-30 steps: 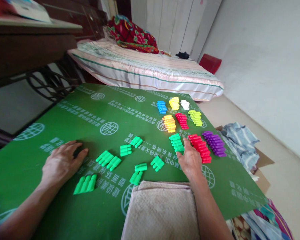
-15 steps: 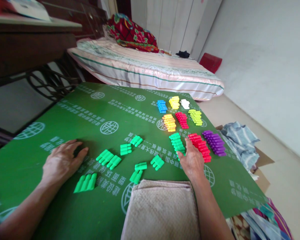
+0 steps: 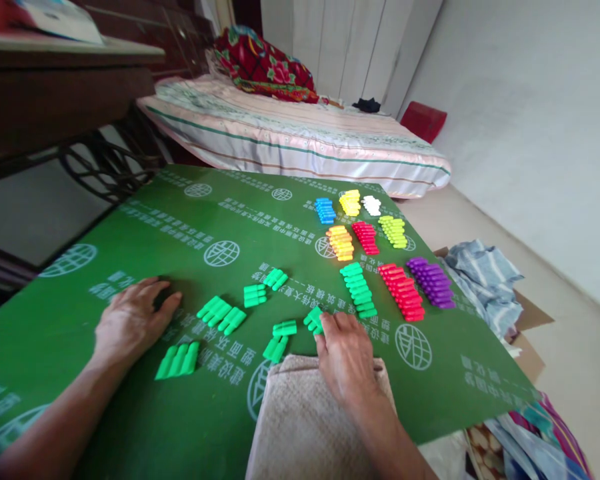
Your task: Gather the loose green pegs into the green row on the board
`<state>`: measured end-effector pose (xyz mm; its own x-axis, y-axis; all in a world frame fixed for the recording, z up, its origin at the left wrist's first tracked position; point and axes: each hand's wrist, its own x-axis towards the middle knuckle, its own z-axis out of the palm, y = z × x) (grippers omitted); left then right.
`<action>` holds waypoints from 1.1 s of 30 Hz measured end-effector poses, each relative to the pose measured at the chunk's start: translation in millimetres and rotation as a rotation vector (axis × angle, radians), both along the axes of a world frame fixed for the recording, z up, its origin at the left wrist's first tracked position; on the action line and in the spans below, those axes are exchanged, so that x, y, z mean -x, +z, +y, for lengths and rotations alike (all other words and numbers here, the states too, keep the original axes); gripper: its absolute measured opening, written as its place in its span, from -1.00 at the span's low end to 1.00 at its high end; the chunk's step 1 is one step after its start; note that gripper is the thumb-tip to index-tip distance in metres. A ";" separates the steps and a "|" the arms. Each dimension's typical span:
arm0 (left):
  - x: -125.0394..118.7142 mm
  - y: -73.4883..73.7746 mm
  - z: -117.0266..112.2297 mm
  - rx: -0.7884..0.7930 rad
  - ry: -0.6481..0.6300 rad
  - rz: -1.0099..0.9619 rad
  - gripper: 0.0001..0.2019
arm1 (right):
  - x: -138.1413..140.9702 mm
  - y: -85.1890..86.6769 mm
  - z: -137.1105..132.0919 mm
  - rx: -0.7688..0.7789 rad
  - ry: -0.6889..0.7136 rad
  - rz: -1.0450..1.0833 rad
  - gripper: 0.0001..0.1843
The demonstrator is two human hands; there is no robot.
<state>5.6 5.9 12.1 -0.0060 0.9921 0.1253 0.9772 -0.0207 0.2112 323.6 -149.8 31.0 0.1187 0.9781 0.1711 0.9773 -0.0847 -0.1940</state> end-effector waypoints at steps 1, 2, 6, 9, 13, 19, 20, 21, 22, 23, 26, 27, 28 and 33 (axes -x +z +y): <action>-0.5 0.1 -0.3 -0.001 0.000 -0.002 -0.26 | -1.6 -0.4 1.0 0.009 -0.016 -0.002 -0.68; -0.9 0.0 -0.6 -0.002 0.000 -0.002 -0.27 | -3.6 -1.2 2.1 0.019 -0.029 0.001 -0.66; -1.5 -0.4 -1.3 -0.010 -0.009 0.009 -0.29 | -6.9 -7.8 6.1 0.051 -0.030 0.032 -0.61; -1.6 1.9 -2.2 0.007 -0.009 0.009 -0.30 | -1.2 -14.5 7.2 0.026 -0.023 0.031 -0.66; -1.1 3.9 -1.8 0.016 -0.008 0.005 -0.29 | 1.6 -22.1 4.4 -0.073 -0.024 0.048 -0.70; 1.1 -0.9 2.2 0.007 -0.010 0.011 -0.26 | -35.8 -24.0 -10.6 -0.281 -0.212 0.142 -0.52; 1.3 -1.4 2.5 0.005 -0.011 0.013 -0.26 | -43.5 -23.5 -12.7 -0.287 -0.260 0.151 -0.47; 1.4 -1.5 2.7 0.005 -0.012 0.016 -0.25 | -50.3 -23.0 -14.3 -0.279 -0.303 0.160 -0.43; 1.5 -1.4 2.6 0.007 -0.012 0.019 -0.24 | -55.8 -22.5 -15.3 -0.265 -0.342 0.168 -0.39; 1.6 -1.2 2.4 0.010 -0.012 0.021 -0.23 | -60.0 -22.1 -15.7 -0.246 -0.375 0.175 -0.36; 1.6 0.3 1.5 0.019 -0.008 0.022 -0.22 | -65.6 -21.5 -14.5 -0.202 -0.431 0.183 -0.32; 1.4 0.9 1.3 0.021 -0.008 0.021 -0.22 | -66.0 -21.5 -13.6 -0.193 -0.436 0.184 -0.32; 1.0 1.5 1.0 0.021 -0.009 0.022 -0.22 | -66.2 -21.8 -12.7 -0.183 -0.438 0.185 -0.33; -2.3 4.2 0.0 0.022 -0.002 0.022 -0.21 | -67.7 -24.5 -10.1 -0.152 -0.443 0.186 -0.32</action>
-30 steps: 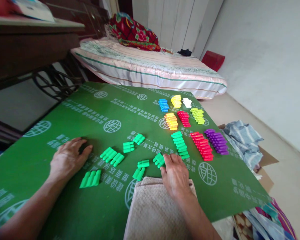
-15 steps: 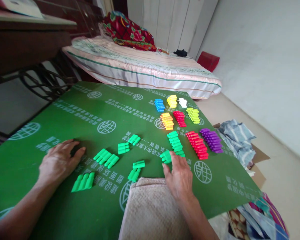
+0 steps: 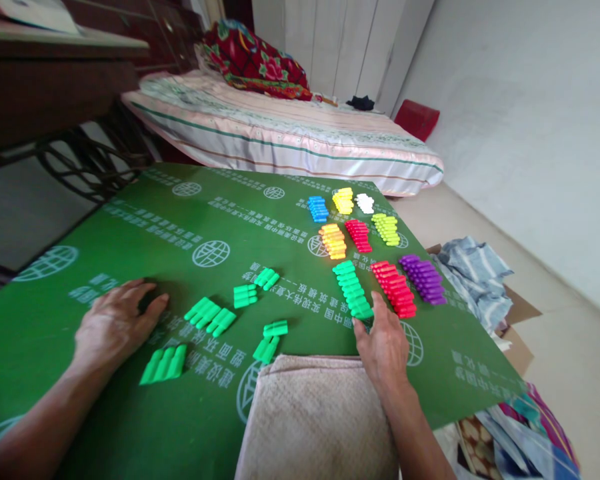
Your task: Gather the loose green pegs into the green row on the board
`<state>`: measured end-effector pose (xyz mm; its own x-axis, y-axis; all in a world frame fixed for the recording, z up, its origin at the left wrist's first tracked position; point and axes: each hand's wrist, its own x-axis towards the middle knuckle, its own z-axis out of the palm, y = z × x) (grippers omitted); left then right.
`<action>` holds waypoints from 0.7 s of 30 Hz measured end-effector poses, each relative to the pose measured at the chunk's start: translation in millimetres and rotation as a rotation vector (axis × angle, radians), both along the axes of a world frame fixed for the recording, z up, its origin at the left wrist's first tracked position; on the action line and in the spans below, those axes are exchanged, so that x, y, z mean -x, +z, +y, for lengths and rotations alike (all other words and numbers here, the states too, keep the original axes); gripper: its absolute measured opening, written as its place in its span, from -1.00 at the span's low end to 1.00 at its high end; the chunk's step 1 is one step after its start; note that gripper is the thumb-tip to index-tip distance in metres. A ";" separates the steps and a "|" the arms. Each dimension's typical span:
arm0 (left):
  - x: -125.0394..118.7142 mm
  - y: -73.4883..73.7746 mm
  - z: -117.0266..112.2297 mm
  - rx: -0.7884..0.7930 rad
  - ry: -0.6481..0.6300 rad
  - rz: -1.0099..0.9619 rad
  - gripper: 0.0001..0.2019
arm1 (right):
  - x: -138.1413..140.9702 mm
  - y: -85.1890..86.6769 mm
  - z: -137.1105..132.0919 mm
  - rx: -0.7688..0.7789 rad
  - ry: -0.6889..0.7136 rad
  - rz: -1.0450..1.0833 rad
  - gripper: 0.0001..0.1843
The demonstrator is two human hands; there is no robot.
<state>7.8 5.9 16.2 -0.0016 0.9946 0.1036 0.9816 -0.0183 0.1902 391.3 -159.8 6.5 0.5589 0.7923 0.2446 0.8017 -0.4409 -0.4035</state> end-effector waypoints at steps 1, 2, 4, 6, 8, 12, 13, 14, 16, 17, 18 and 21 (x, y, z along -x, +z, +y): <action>-0.3 0.2 -0.2 0.004 0.002 0.000 -0.21 | -0.4 -0.5 0.1 0.002 -0.002 0.001 -0.32; -0.2 0.3 -0.3 0.009 0.001 0.001 -0.22 | -0.8 -0.9 0.2 0.003 -0.002 0.001 -0.32; 0.5 -0.3 -0.2 0.009 0.001 0.002 -0.22 | -1.4 -1.7 0.5 0.006 -0.001 0.002 -0.32; 1.4 -1.3 0.3 0.002 -0.003 0.003 -0.22 | -1.7 -2.4 1.0 0.009 -0.002 0.001 -0.32; 1.7 -1.9 0.8 -0.004 -0.005 0.001 -0.22 | -1.9 -3.0 1.6 0.010 0.000 -0.002 -0.32; 0.0 -1.1 0.8 0.007 0.006 -0.007 -0.22 | -2.3 -3.2 1.9 0.008 0.000 -0.005 -0.32; -0.4 -0.7 0.6 0.008 0.008 -0.007 -0.22 | -2.5 -3.0 1.8 0.009 -0.002 -0.003 -0.32; -0.7 -0.5 0.4 0.008 0.009 -0.006 -0.22 | -2.7 -2.9 1.7 0.009 -0.004 -0.001 -0.33; -0.5 -0.7 0.2 0.004 0.004 -0.003 -0.23 | -3.3 -3.0 1.5 0.008 -0.004 0.001 -0.34; -0.1 -1.0 0.1 0.003 -0.001 -0.001 -0.24 | -3.7 -3.3 1.5 0.007 -0.004 0.000 -0.34; 0.3 -1.4 0.1 0.000 -0.005 0.000 -0.24 | -4.2 -3.7 1.6 0.006 -0.003 0.000 -0.34; 1.4 -2.4 0.3 -0.012 -0.004 -0.004 -0.26 | -5.3 -5.3 1.8 -0.003 -0.003 0.002 -0.33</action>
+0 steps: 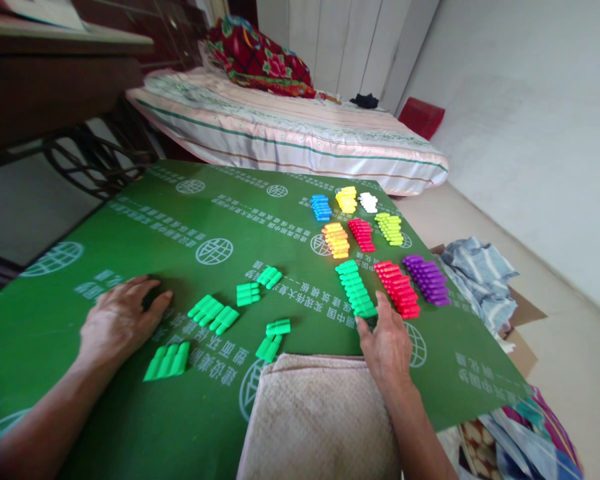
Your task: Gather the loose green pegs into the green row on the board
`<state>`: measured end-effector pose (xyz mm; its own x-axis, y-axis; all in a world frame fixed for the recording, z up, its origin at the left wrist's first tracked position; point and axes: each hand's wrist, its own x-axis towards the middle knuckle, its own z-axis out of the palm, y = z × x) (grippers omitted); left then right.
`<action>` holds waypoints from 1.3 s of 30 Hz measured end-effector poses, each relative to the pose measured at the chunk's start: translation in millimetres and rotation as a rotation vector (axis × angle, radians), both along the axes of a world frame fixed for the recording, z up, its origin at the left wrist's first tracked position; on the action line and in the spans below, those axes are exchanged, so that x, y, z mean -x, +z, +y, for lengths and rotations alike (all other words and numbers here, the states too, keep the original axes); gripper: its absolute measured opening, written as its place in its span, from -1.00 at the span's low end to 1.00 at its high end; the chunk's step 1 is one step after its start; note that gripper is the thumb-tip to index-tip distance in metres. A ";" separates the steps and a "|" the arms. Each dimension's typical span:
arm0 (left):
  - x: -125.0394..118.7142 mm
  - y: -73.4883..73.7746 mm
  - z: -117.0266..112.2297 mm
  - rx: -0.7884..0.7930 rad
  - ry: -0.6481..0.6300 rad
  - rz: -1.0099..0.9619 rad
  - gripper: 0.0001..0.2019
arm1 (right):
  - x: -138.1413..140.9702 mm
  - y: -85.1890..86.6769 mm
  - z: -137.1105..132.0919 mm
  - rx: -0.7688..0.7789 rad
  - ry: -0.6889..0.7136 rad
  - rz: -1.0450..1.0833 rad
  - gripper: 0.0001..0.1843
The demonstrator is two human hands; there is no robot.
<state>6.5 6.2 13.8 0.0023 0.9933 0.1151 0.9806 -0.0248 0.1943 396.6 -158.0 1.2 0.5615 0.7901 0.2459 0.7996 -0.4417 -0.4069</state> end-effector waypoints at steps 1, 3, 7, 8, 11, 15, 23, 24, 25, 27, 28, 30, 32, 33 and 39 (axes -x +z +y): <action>0.1 -0.2 0.0 -0.004 0.003 -0.002 -0.26 | -0.2 -0.5 0.0 -0.003 0.000 0.001 -0.33; 0.1 -0.2 -0.3 -0.012 0.004 -0.005 -0.26 | -0.2 -1.2 -0.4 -0.008 0.002 -0.001 -0.33; -0.3 0.8 -1.1 -0.011 -0.007 -0.002 -0.26 | -0.1 -2.9 -1.5 -0.021 0.010 -0.014 -0.32; -0.4 1.1 -1.2 -0.007 -0.007 -0.001 -0.25 | -0.3 -3.5 -1.8 -0.025 0.014 -0.017 -0.32; -0.3 1.6 -0.7 0.005 0.005 0.001 -0.24 | -1.7 -5.4 -2.7 -0.029 0.023 -0.017 -0.31; 0.8 -0.7 -0.2 -0.004 0.000 -0.004 -0.24 | -4.2 -4.2 -3.9 -0.059 0.020 -0.020 -0.31; 0.6 -1.7 -2.2 -0.012 -0.007 -0.006 -0.27 | 14.0 13.0 -1.7 -0.226 0.172 -0.063 -0.54; 0.4 -1.6 -2.3 -0.013 -0.007 -0.008 -0.27 | 19.6 13.8 -0.5 -0.232 0.218 -0.062 -0.57; 0.2 -1.7 -2.5 -0.018 -0.007 -0.010 -0.27 | 25.6 13.8 0.7 -0.237 0.267 -0.054 -0.60; 0.0 -2.1 -2.7 -0.028 -0.004 -0.011 -0.28 | 37.3 12.3 3.2 -0.242 0.358 -0.024 -0.65; 0.0 -2.4 -2.8 -0.029 -0.002 -0.012 -0.28 | 42.6 11.1 4.3 -0.237 0.401 -0.006 -0.67; -0.2 -2.7 -3.1 -0.025 0.005 -0.016 -0.28 | 51.3 8.6 5.9 -0.208 0.469 0.016 -0.70; -0.3 -2.5 -3.5 -0.016 0.010 -0.022 -0.29 | 57.4 7.1 6.8 -0.165 0.515 0.020 -0.72; -0.4 -2.3 -3.7 -0.015 0.012 -0.024 -0.29 | 59.6 6.8 7.0 -0.146 0.531 0.018 -0.73; 0.0 -2.1 -4.1 -0.019 0.012 -0.029 -0.33 | 66.9 6.7 9.0 -0.095 0.581 -0.017 -0.74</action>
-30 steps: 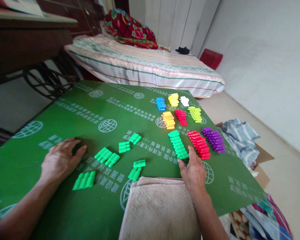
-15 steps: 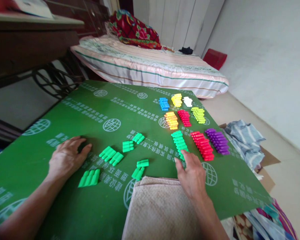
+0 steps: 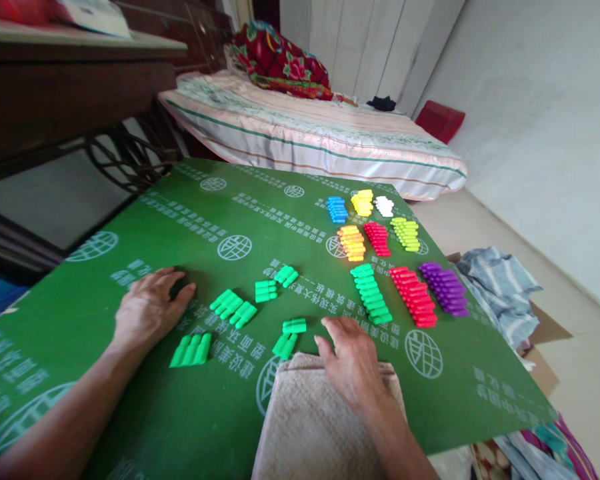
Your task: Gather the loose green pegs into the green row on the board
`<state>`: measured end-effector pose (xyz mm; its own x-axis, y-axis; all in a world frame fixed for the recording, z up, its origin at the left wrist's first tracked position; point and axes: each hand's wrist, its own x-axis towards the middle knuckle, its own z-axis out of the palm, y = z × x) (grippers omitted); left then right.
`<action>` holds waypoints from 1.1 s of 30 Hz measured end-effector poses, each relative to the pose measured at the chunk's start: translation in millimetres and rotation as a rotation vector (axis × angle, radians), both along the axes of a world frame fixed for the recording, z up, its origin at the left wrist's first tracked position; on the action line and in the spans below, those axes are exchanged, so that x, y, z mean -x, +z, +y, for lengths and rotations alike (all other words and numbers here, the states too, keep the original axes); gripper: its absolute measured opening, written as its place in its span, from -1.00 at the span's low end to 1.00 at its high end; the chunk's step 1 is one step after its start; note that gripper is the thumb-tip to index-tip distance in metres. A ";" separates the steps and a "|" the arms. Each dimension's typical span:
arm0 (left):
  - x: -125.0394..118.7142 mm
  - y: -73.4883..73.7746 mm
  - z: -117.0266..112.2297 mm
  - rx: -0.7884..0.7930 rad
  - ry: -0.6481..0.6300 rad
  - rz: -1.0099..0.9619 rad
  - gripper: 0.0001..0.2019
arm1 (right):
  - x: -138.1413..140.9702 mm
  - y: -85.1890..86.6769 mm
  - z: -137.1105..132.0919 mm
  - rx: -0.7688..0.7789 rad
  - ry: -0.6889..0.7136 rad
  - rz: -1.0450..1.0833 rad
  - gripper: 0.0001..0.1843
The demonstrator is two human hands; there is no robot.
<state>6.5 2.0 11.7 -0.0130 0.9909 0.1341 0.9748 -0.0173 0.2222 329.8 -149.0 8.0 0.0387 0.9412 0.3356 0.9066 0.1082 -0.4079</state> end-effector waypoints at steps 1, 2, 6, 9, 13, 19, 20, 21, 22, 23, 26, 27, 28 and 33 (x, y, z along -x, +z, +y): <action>0.1 -0.4 0.1 -0.002 -0.002 -0.005 -0.33 | 0.8 0.1 0.5 0.002 0.008 -0.007 -0.74; 0.2 -0.9 0.2 -0.004 -0.006 -0.009 -0.33 | 1.6 0.2 0.9 0.004 0.016 -0.014 -0.74; 0.5 -2.7 0.5 -0.007 -0.008 -0.020 -0.33 | 4.2 1.4 1.7 0.020 0.042 -0.017 -0.75; 0.6 -2.7 0.3 -0.009 -0.007 -0.024 -0.34 | 5.5 2.2 1.3 0.032 0.053 -0.002 -0.75; 0.6 -2.3 -0.3 -0.011 -0.013 -0.030 -0.34 | 6.2 2.3 0.5 0.030 0.053 0.008 -0.75; 0.3 -3.4 -2.5 -0.030 -0.003 -0.032 -0.37 | 5.1 3.6 3.2 0.011 0.043 0.039 -0.75; 0.1 -3.5 -3.0 -0.035 0.000 -0.035 -0.38 | 5.2 4.0 3.9 0.009 0.044 0.039 -0.74; -0.1 -3.5 -3.4 -0.036 0.001 -0.037 -0.38 | 5.5 4.5 4.6 0.008 0.045 0.039 -0.74; -0.2 -3.6 -3.7 -0.035 0.002 -0.039 -0.38 | 6.1 5.0 5.2 0.008 0.047 0.038 -0.74; -0.2 -3.8 -3.9 -0.032 0.002 -0.040 -0.38 | 7.0 5.6 5.7 0.010 0.052 0.038 -0.74; 0.6 -5.4 -3.6 -0.031 0.002 -0.040 -0.39 | 11.5 8.1 6.8 0.027 0.069 0.031 -0.75; 1.1 -6.3 -3.3 -0.034 0.001 -0.038 -0.39 | 13.5 9.2 7.3 0.037 0.078 0.024 -0.75; 1.6 -7.3 -3.1 -0.041 -0.001 -0.036 -0.40 | 15.6 10.3 8.0 0.049 0.087 0.014 -0.76; 2.6 -11.1 -2.9 -0.083 -0.011 -0.030 -0.42 | 25.9 14.5 14.9 0.133 0.141 -0.056 -0.73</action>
<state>3.9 -0.8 0.6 -0.0073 0.9766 0.2151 0.9673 -0.0477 0.2490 303.9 -134.1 22.4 -0.1119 0.9722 0.2055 0.9079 0.1841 -0.3765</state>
